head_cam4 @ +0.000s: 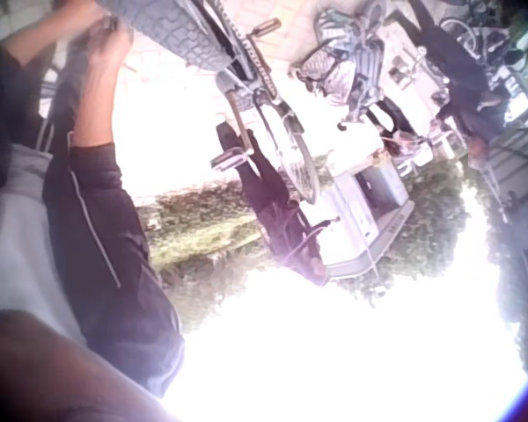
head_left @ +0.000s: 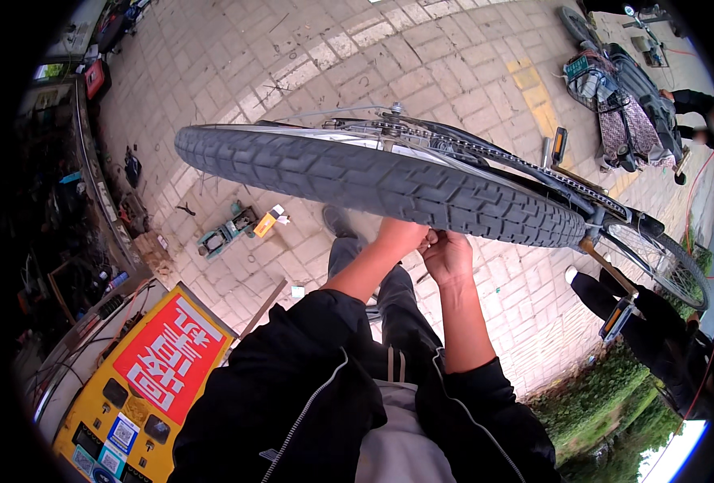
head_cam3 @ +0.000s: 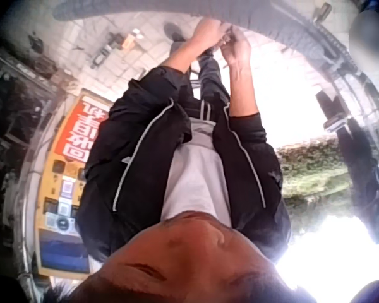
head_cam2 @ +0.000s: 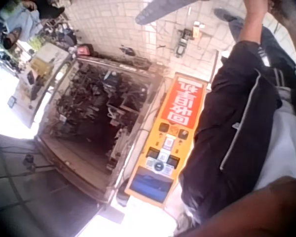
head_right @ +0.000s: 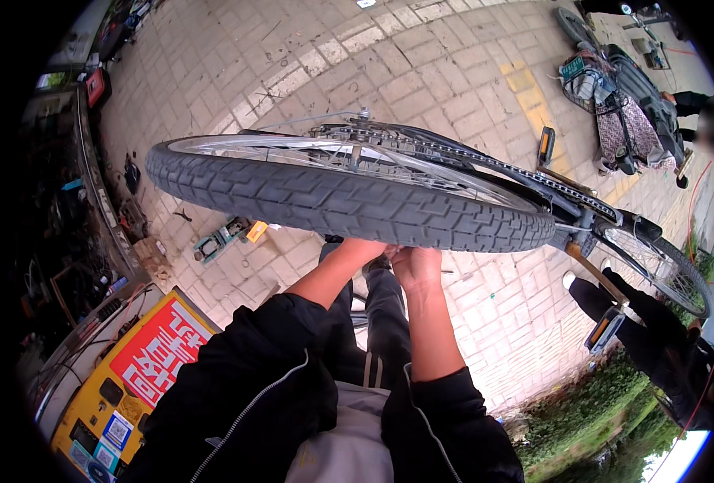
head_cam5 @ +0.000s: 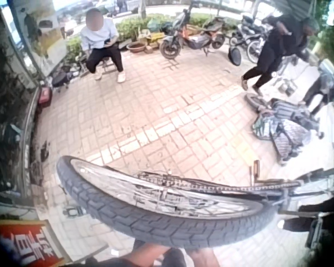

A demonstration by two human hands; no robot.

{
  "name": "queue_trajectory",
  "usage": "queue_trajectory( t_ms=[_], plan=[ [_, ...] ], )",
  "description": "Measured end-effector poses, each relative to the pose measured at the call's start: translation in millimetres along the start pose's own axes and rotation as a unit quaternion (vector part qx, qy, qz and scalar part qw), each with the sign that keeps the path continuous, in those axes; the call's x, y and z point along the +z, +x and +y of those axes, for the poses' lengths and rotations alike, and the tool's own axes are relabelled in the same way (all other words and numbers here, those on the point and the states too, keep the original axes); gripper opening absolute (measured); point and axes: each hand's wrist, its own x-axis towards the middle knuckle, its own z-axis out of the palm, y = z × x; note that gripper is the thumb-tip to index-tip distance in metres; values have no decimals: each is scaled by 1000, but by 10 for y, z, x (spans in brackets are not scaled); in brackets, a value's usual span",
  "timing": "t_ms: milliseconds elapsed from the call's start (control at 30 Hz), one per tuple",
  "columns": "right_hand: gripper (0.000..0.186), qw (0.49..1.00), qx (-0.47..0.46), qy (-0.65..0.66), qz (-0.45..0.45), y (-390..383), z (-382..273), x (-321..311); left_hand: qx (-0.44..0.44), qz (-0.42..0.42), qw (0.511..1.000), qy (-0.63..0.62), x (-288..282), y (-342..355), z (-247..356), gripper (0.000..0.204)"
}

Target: The person removes the rear wheel of a bicycle and uses a power drill to loosen the axle nut. They then reattach the wheel, align the chain, and tighten the axle nut using a wrench. The person also adjusts the brake cable and checks the wheel's rotation.

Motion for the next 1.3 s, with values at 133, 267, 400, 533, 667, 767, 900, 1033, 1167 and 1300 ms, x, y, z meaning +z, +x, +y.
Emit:
queue_trajectory(
  t_ms=[133,267,400,533,667,767,900,1033,1167,1300],
  plan=[
    [10,994,27,73,-75,150,39,-143,15,58,998,-4,39,19,35,16],
    [13,994,23,105,-5,56,22,154,-25,-4,997,-70,-122,35,137,16],
    [15,995,-32,96,13,188,115,111,-56,-153,986,25,-265,150,206,38],
    [26,995,-62,71,13,158,169,189,-22,-95,994,39,-159,89,153,37],
    [33,996,-79,26,-7,121,159,194,-20,-75,996,42,-153,6,193,35],
    [36,997,-63,-16,-33,93,39,330,-28,-136,985,103,-263,111,233,39],
    [38,998,-59,7,-34,175,63,211,10,-83,990,111,-342,116,343,27],
    [39,994,-37,57,-80,224,106,89,15,-74,992,103,-363,129,343,26],
    [23,990,-32,111,-77,220,167,0,-18,-87,994,58,-443,78,355,25],
    [19,988,-41,150,1,279,153,-110,-84,-134,986,-51,-421,134,333,24]
  ],
)
